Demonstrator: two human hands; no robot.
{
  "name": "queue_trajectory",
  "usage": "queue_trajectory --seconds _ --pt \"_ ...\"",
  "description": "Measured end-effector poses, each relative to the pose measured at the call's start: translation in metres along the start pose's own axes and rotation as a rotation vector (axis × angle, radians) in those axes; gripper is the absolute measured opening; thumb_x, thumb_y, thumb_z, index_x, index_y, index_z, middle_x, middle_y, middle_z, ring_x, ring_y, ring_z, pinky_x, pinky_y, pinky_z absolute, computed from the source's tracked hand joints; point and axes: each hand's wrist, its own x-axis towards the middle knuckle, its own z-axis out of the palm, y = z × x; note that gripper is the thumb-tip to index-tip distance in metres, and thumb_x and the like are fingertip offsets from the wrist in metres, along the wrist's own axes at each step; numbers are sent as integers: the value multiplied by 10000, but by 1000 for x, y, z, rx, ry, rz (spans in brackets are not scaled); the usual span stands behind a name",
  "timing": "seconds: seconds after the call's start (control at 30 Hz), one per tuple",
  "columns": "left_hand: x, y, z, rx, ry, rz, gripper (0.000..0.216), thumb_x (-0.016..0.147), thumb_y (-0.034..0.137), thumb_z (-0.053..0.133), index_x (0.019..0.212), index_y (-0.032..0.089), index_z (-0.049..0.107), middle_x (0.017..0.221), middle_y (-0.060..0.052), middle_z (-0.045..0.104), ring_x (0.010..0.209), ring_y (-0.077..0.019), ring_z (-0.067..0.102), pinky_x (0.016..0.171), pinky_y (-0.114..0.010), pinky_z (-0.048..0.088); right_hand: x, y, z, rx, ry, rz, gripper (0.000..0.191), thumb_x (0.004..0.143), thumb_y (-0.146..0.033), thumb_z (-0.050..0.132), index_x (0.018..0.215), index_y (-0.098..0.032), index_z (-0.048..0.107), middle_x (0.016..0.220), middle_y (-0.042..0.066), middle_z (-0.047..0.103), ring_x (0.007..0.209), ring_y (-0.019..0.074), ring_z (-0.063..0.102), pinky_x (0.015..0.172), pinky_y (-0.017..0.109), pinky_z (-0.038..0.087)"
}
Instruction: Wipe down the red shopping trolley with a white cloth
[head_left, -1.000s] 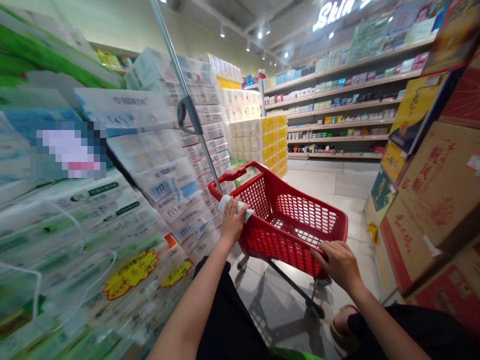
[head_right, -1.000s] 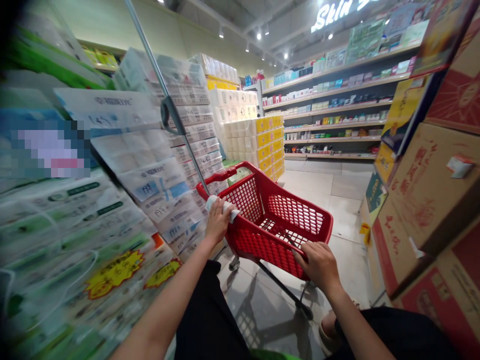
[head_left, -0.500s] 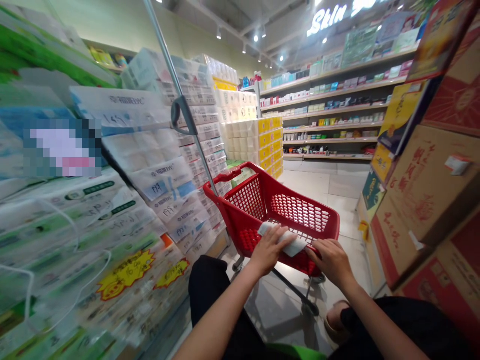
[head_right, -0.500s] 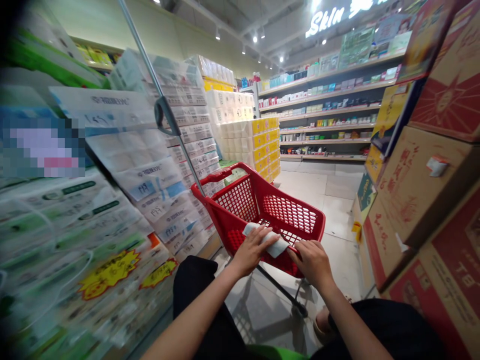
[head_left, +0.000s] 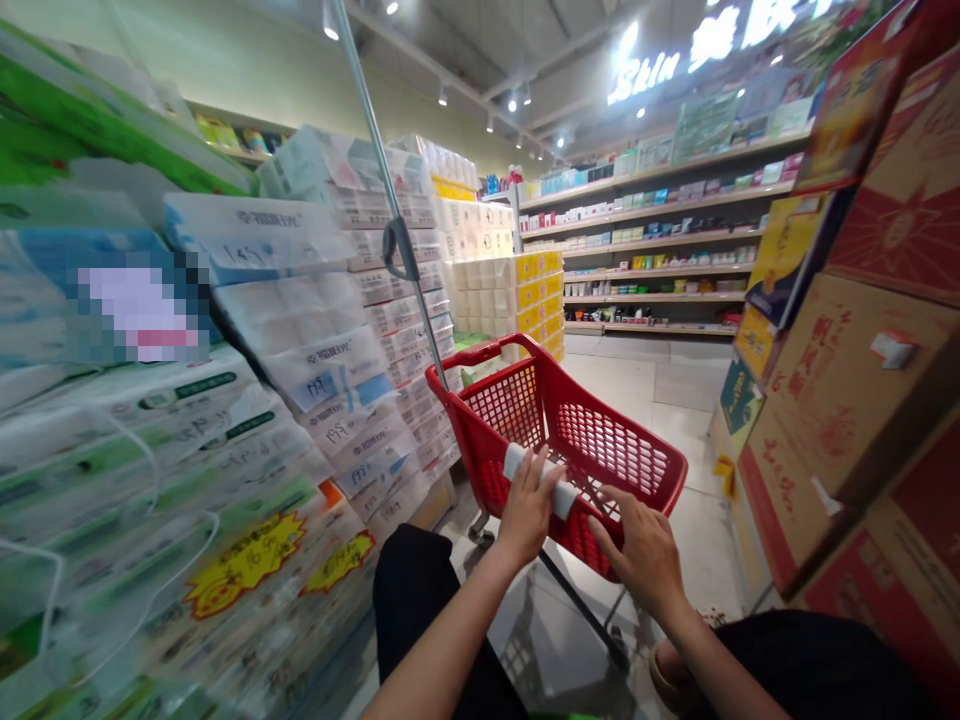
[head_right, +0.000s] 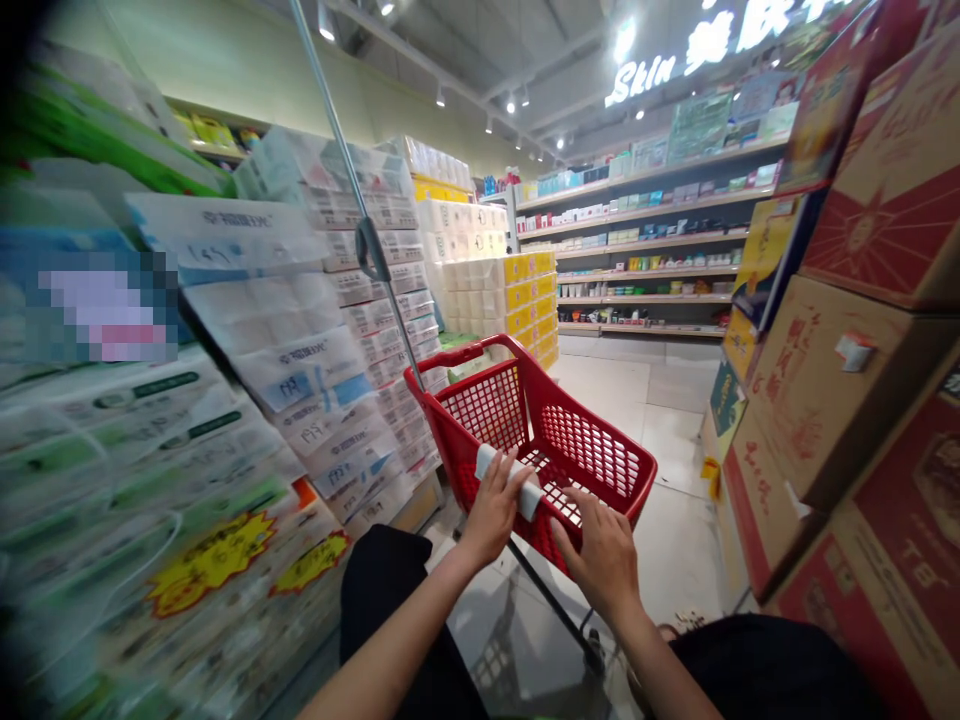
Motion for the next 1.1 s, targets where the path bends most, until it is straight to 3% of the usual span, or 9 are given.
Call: queue_trajectory --seconds 0.13,0.27,0.37,0.5,0.6,0.7,0.8,0.93,1.1 --pt "-25 48 1 -138 -97 76 619 879 81 415 1456 284 315 1580 -17 166 1468 -234 86 1173 -495 262 -5 -14 1 76 -20 17 557 919 -422 424 1439 -261 306 1352 100 523 1179 254 523 926 402 383" --pt "-45 70 -9 -376 -148 82 675 880 106 413 1502 231 180 1508 -92 335 1409 -230 291 1138 -453 346 -5 -16 -2 163 -61 22 503 954 -393 323 1443 -278 306 1340 90 538 1166 243 541 910 401 407" --pt "-39 58 -22 -508 -20 -30 590 901 87 330 1462 242 235 1413 -80 453 1278 -172 468 1058 -378 442 6 -16 -12 195 -103 7 436 966 -386 318 1383 -288 398 1288 71 581 1107 223 578 873 369 428" --pt "-10 24 -28 -372 204 -107 394 951 137 288 1308 210 438 1355 -77 493 1298 -181 428 1115 -426 351 23 -28 -11 25 -141 -118 404 933 -409 448 1311 -273 487 1224 86 622 1089 247 580 923 392 400" --pt "8 2 -17 -218 136 -108 325 986 217 294 1229 219 510 1275 -49 550 1307 -186 406 1151 -474 267 27 -37 10 -104 -225 -175 426 947 -378 427 1346 -226 445 1132 104 661 946 223 631 750 328 447" --pt "11 -12 -5 -126 61 -51 297 996 253 298 1105 220 573 1148 -27 594 1333 -181 366 1172 -483 206 22 -32 27 -214 -239 -173 342 965 -300 392 1283 -219 488 989 86 688 800 189 643 609 283 410" --pt "9 -19 -2 -120 38 -19 308 1005 265 279 1006 208 581 1115 -31 584 1362 -178 327 1178 -469 193 11 -12 22 -222 -225 -254 275 971 -273 393 1195 -209 540 892 64 685 774 176 630 721 301 435" --pt "9 -20 -1 -160 33 -28 244 996 293 334 942 217 560 1074 -27 582 1390 -185 286 1186 -469 163 -4 19 -1 -83 -202 -380 289 959 -246 413 1218 -203 535 1021 73 672 1007 203 594 1009 401 373" --pt "8 -19 6 -229 72 -53 156 952 244 424 861 219 549 999 -15 593 1405 -204 258 1196 -489 94 4 70 -15 57 -305 -371 296 964 -287 388 1209 -241 547 1109 55 651 1108 202 547 1027 405 391"
